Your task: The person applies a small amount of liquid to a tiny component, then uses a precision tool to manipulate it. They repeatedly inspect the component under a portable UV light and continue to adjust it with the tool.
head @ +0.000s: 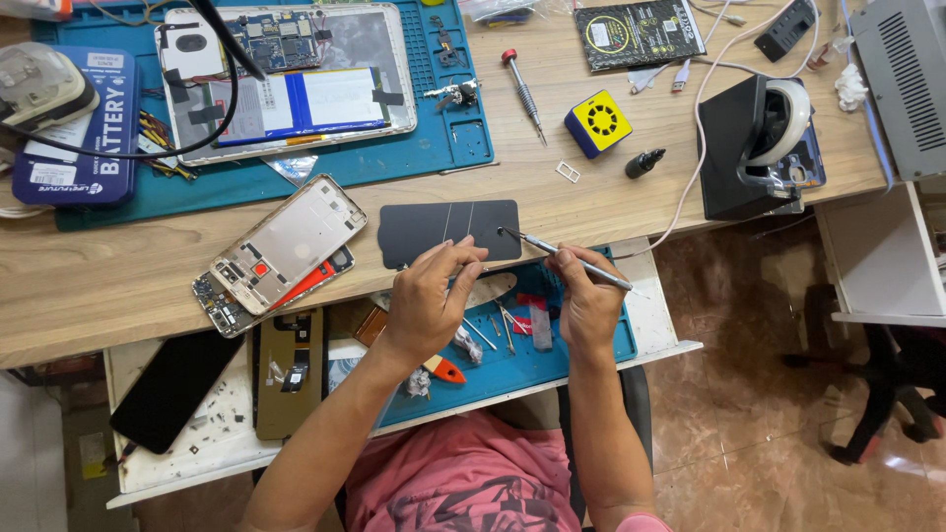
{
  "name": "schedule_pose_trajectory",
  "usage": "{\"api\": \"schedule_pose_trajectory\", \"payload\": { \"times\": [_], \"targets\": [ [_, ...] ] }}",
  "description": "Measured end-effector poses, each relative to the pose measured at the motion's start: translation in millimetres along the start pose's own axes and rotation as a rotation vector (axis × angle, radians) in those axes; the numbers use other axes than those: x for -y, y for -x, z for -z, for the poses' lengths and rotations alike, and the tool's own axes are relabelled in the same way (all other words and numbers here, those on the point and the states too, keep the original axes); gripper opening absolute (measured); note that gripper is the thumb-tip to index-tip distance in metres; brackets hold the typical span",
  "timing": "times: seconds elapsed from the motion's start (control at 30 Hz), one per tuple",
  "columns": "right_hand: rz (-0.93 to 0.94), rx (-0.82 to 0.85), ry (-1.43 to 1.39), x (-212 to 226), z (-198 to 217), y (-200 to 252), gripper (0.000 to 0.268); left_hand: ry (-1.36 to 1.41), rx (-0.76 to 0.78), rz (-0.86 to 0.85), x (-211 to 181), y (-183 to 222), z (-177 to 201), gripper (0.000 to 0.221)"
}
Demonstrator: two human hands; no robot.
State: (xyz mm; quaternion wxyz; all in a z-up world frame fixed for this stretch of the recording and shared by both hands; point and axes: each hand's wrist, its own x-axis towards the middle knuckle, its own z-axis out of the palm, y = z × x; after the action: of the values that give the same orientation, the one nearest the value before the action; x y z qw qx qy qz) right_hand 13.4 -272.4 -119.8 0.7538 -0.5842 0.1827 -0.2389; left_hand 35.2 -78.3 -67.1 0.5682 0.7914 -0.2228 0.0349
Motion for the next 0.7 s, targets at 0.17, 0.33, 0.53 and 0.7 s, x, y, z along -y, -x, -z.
{"api": "schedule_pose_trajectory", "payload": {
  "times": [0.17,0.33,0.53,0.7],
  "targets": [
    [-0.003,-0.004,0.001,2.4,-2.4,0.4,0.012,0.006,0.005,0.001,0.2,0.1,0.3,0.010],
    [-0.009,0.000,0.003,-0.8,-0.8,0.3,0.010,0.004,0.006,0.007,-0.1,-0.1,0.8,0.010],
    [-0.021,0.000,-0.012,0.8,-1.7,0.5,0.011,0.006,0.015,0.012,-0.1,-0.1,0.5,0.010],
    [-0.028,-0.002,-0.020,-2.0,0.2,-0.9,0.010,-0.007,0.013,0.016,-0.7,0.5,0.5,0.011]
  ]
}}
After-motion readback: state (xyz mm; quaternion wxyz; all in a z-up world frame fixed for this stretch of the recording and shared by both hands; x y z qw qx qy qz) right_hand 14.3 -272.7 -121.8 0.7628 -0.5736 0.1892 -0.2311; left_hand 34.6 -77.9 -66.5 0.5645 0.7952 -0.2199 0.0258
